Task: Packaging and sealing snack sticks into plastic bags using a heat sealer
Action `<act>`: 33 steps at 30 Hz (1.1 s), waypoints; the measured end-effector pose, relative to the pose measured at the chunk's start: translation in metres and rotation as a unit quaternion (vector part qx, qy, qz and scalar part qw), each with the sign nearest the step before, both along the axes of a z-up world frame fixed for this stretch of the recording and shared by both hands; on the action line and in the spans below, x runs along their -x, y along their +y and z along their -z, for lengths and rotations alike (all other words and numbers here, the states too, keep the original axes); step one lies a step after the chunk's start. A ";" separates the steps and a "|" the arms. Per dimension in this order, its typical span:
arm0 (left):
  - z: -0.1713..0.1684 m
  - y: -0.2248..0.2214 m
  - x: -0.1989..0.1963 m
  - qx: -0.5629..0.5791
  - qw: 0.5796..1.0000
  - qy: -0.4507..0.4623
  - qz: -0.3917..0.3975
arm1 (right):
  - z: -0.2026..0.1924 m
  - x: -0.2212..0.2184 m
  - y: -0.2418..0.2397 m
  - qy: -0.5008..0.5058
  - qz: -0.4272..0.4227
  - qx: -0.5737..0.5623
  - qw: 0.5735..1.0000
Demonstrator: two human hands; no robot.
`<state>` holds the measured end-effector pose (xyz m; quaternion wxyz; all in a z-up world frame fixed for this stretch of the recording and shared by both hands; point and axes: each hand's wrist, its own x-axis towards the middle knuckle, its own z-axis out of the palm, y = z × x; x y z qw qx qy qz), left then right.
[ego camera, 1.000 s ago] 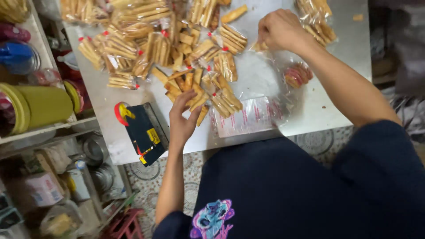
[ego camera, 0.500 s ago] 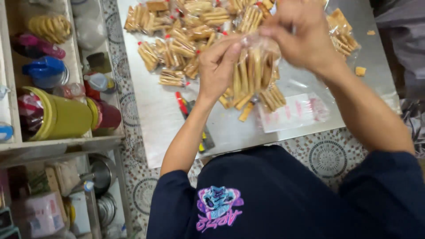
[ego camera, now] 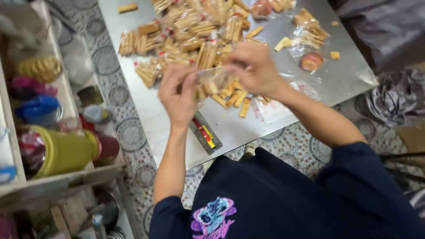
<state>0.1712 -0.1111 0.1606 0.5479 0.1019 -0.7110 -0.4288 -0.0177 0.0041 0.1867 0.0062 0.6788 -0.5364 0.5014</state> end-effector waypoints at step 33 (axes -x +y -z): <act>0.118 0.081 -0.006 -0.363 0.850 -0.162 0.346 | 0.014 -0.024 0.046 0.036 -0.052 -0.337 0.939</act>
